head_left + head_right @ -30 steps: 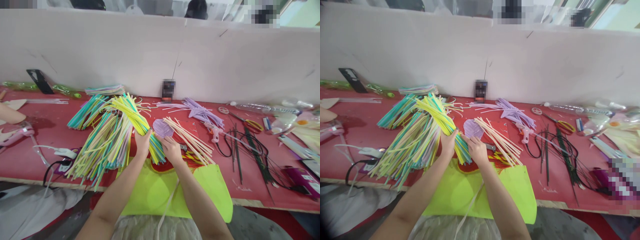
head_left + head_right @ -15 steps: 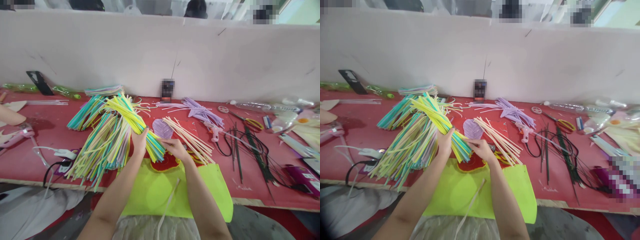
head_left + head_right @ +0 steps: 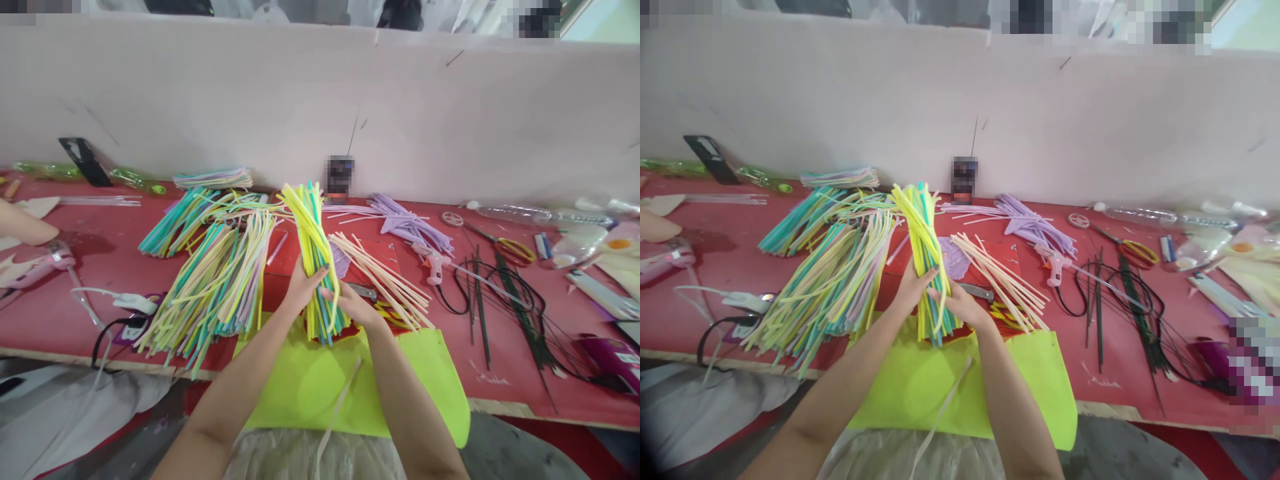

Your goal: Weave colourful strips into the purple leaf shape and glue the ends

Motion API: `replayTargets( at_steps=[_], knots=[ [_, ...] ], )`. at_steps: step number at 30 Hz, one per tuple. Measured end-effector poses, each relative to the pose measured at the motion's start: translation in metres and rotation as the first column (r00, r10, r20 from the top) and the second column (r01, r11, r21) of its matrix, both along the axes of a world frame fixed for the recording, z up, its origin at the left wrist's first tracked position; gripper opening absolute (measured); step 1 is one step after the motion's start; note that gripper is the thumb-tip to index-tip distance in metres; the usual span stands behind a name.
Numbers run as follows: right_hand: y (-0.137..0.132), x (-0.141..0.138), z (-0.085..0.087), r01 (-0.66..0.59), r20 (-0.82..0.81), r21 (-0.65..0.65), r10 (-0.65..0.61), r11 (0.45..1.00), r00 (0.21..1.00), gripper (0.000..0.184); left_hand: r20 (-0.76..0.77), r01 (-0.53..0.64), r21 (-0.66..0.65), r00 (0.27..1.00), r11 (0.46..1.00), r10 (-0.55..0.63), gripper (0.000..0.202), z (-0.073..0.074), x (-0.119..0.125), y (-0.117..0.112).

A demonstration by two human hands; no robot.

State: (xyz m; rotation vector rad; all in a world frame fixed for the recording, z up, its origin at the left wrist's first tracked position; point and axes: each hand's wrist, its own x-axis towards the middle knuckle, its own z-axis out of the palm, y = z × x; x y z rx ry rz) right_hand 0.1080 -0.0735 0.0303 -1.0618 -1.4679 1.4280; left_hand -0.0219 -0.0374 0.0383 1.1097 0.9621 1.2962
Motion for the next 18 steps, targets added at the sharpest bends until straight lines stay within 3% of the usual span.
replayTargets(
  at_steps=[5, 14, 18],
  knots=[
    [-0.0021, -0.0035, 0.0038, 0.079, -0.088, -0.036, -0.082, 0.996, 0.993, 0.041, -0.058, 0.005, 0.001, 0.998, 1.000, -0.005, 0.053, -0.0021, -0.0001, -0.0017],
    [-0.0042, -0.0002, 0.0039, 0.127, -0.296, -0.342, -0.235, 0.931, 0.926, 0.049, 0.183, 0.215, -0.087, 0.963, 0.973, -0.196, 0.047, -0.0072, 0.0003, -0.0026],
    [-0.0037, 0.0002, 0.0011, 0.095, -0.267, -0.267, -0.169, 0.959, 0.949, 0.048, 0.042, 0.223, -0.086, 0.975, 0.971, -0.220, 0.048, -0.0016, -0.0004, -0.0044]
  ],
)
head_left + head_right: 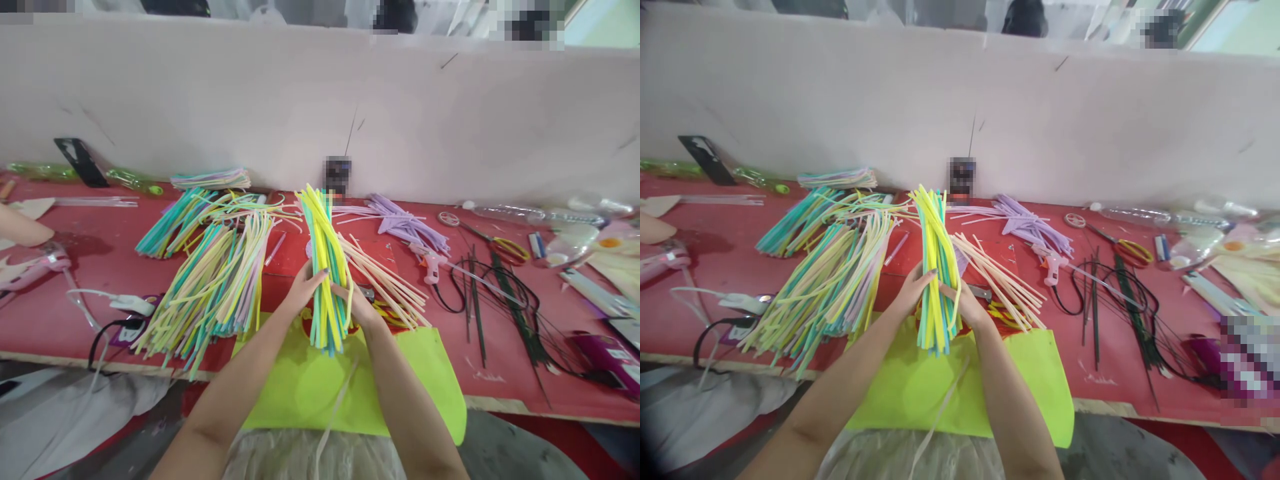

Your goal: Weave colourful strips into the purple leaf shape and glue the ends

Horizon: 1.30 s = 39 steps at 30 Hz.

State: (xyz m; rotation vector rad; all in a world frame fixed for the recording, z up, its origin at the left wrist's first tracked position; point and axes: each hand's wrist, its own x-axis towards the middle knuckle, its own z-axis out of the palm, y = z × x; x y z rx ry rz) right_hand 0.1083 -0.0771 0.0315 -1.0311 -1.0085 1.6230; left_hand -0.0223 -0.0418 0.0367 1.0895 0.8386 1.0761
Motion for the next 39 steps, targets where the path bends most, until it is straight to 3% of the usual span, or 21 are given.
replayTargets(
  at_steps=[5, 9, 13, 17, 22, 27, 30, 34, 37, 39],
  knots=[
    [0.006, -0.002, -0.003, 0.089, 0.250, 0.316, -0.173, 0.945, 0.953, 0.047, -0.213, -0.068, 0.181, 0.971, 0.981, 0.107, 0.049, 0.004, 0.001, 0.001],
    [0.009, -0.003, -0.003, 0.138, 0.294, 0.414, -0.276, 0.900, 0.915, 0.047, -0.292, -0.114, 0.298, 0.934, 0.948, 0.205, 0.045, 0.007, 0.001, -0.001],
    [0.009, 0.000, 0.002, 0.193, 0.229, 0.416, -0.308, 0.889, 0.923, 0.049, -0.283, -0.191, 0.361, 0.910, 0.913, 0.303, 0.036, 0.012, -0.004, -0.002],
    [0.008, 0.006, 0.005, 0.267, 0.219, 0.366, -0.361, 0.892, 0.907, 0.048, -0.192, -0.218, 0.279, 0.942, 0.935, 0.277, 0.038, 0.013, -0.008, -0.001],
    [0.008, 0.011, 0.004, 0.292, 0.181, 0.266, -0.345, 0.919, 0.921, 0.048, -0.264, -0.277, 0.282, 0.898, 0.919, 0.352, 0.027, 0.006, -0.010, 0.002],
    [0.008, 0.011, 0.003, 0.304, 0.159, 0.241, -0.346, 0.922, 0.925, 0.050, -0.243, -0.291, 0.321, 0.894, 0.901, 0.376, 0.024, 0.002, -0.011, 0.004],
    [0.008, 0.012, 0.003, 0.315, 0.160, 0.253, -0.361, 0.915, 0.919, 0.048, -0.141, -0.290, 0.252, 0.933, 0.923, 0.331, 0.026, 0.004, -0.009, 0.002],
    [0.007, 0.011, 0.005, 0.371, 0.122, 0.233, -0.406, 0.899, 0.906, 0.050, 0.024, -0.174, 0.135, 0.985, 0.975, 0.173, 0.038, 0.009, -0.007, 0.002],
    [0.005, 0.008, 0.006, 0.359, 0.057, 0.190, -0.375, 0.914, 0.925, 0.053, 0.025, -0.170, 0.131, 0.985, 0.977, 0.168, 0.034, 0.010, -0.005, 0.001],
    [0.003, 0.005, 0.006, 0.299, 0.043, 0.161, -0.310, 0.940, 0.950, 0.052, 0.013, -0.138, 0.054, 0.990, 0.989, 0.138, 0.039, 0.007, -0.002, -0.001]
  ],
)
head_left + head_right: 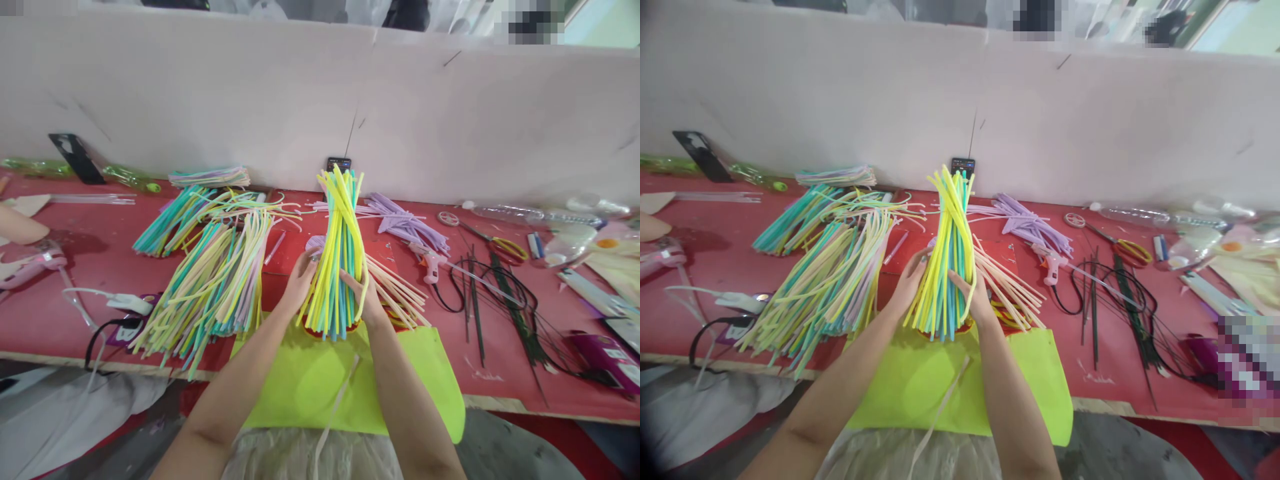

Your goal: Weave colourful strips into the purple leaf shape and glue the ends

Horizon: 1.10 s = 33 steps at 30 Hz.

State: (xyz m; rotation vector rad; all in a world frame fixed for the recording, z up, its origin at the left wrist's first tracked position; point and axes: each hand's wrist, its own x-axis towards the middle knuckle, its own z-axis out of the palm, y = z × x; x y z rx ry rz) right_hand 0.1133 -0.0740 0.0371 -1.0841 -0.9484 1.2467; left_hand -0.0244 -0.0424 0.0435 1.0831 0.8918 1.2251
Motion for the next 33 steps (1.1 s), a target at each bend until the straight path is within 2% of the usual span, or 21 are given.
replayTargets(
  at_steps=[3, 5, 9, 13, 17, 19, 22, 25, 28, 30, 33],
  knots=[
    [-0.003, -0.002, -0.002, -0.143, 0.048, -0.038, 0.144, 0.989, 0.988, 0.049, 0.054, 0.078, -0.196, 0.996, 0.978, -0.069, 0.043, -0.007, 0.005, -0.004],
    [-0.005, -0.001, -0.003, -0.240, 0.102, -0.033, 0.242, 0.970, 0.965, 0.050, 0.094, 0.063, -0.269, 0.995, 0.961, -0.039, 0.044, -0.011, 0.007, -0.007],
    [-0.006, 0.007, -0.002, -0.340, 0.163, -0.012, 0.337, 0.940, 0.927, 0.046, 0.098, -0.020, -0.270, 0.994, 0.963, 0.048, 0.048, -0.011, 0.009, -0.010],
    [-0.006, 0.019, 0.010, -0.404, 0.237, 0.003, 0.392, 0.915, 0.889, 0.042, 0.077, -0.068, -0.257, 0.993, 0.964, 0.090, 0.046, -0.009, 0.010, -0.013],
    [-0.007, 0.036, 0.021, -0.482, 0.216, 0.004, 0.470, 0.876, 0.856, 0.054, 0.080, -0.074, -0.202, 0.993, 0.977, 0.092, 0.042, -0.003, 0.012, -0.018],
    [-0.006, 0.042, 0.023, -0.399, 0.158, 0.009, 0.393, 0.917, 0.906, 0.057, -0.007, -0.136, -0.092, 0.991, 0.986, 0.136, 0.038, 0.004, 0.012, -0.019],
    [0.001, 0.039, 0.026, -0.192, 0.080, 0.009, 0.191, 0.981, 0.978, 0.053, -0.274, -0.214, 0.121, 0.931, 0.969, 0.240, 0.034, 0.017, 0.012, -0.016],
    [0.011, 0.023, 0.032, -0.128, 0.129, 0.063, 0.119, 0.990, 0.984, 0.052, -0.502, -0.131, 0.183, 0.840, 0.974, 0.207, 0.039, 0.033, 0.016, -0.012],
    [0.019, 0.004, 0.036, -0.095, 0.247, 0.142, 0.058, 0.985, 0.967, 0.050, -0.541, -0.005, 0.238, 0.830, 0.971, 0.137, 0.043, 0.046, 0.022, -0.009],
    [0.024, -0.002, 0.036, -0.030, 0.200, 0.142, 0.001, 0.989, 0.980, 0.046, -0.516, 0.063, 0.300, 0.850, 0.952, 0.107, 0.045, 0.051, 0.023, -0.007],
    [0.029, -0.001, 0.030, 0.060, 0.058, 0.036, -0.062, 0.998, 0.996, 0.043, -0.491, 0.136, 0.307, 0.870, 0.942, 0.034, 0.050, 0.055, 0.022, -0.002]
  ],
)
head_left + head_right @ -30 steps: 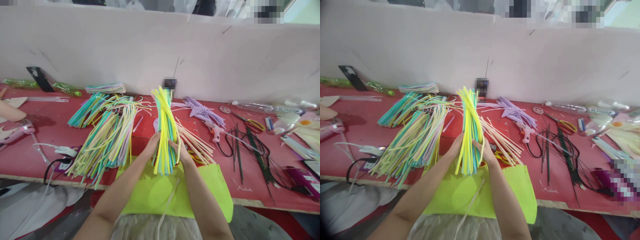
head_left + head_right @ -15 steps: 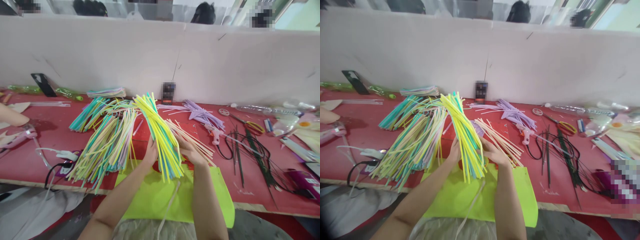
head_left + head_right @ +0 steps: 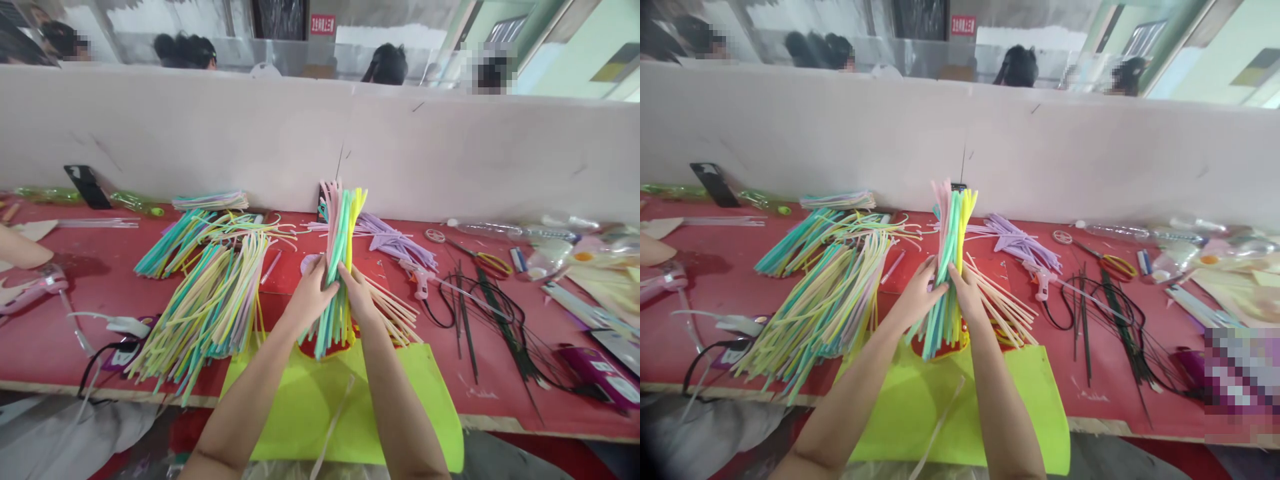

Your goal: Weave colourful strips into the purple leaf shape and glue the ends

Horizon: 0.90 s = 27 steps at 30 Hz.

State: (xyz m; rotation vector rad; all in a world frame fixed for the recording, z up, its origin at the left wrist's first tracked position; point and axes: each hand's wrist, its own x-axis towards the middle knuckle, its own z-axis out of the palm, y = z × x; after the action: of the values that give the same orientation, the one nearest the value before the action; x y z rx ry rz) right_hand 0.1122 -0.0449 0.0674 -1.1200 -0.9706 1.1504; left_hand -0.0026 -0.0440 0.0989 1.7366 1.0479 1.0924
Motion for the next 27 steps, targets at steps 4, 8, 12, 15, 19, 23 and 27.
replayTargets(
  at_steps=[4, 8, 12, 15, 19, 23, 27],
  knots=[
    [0.006, 0.008, -0.005, 0.106, -0.129, -0.048, -0.112, 0.993, 0.985, 0.041, 0.109, -0.016, -0.096, 0.994, 0.995, 0.026, 0.049, 0.002, -0.004, 0.010],
    [0.010, 0.013, -0.010, 0.135, -0.152, -0.107, -0.150, 0.985, 0.977, 0.044, 0.222, -0.023, -0.182, 0.973, 0.983, 0.063, 0.039, -0.004, -0.010, 0.022],
    [0.008, 0.015, -0.014, 0.105, -0.117, -0.119, -0.119, 0.987, 0.986, 0.045, 0.196, -0.034, -0.149, 0.978, 0.988, 0.064, 0.031, -0.014, -0.013, 0.029],
    [0.004, 0.015, -0.013, 0.046, -0.057, -0.036, -0.048, 0.998, 0.997, 0.043, 0.165, -0.086, -0.128, 0.981, 0.988, 0.107, 0.031, -0.016, -0.009, 0.026],
    [0.001, 0.014, -0.009, 0.065, 0.037, 0.075, -0.068, 0.995, 0.997, 0.051, 0.074, -0.124, -0.032, 0.989, 0.992, 0.127, 0.033, -0.010, 0.000, 0.016],
    [0.000, 0.017, -0.008, 0.146, 0.015, 0.111, -0.148, 0.983, 0.989, 0.051, -0.118, -0.194, 0.020, 0.974, 0.981, 0.195, 0.021, -0.009, -0.002, 0.013],
    [-0.001, 0.021, -0.010, 0.153, -0.027, 0.090, -0.151, 0.984, 0.988, 0.050, -0.068, -0.104, -0.059, 0.993, 0.993, 0.100, 0.018, -0.012, -0.010, 0.017]
  ],
)
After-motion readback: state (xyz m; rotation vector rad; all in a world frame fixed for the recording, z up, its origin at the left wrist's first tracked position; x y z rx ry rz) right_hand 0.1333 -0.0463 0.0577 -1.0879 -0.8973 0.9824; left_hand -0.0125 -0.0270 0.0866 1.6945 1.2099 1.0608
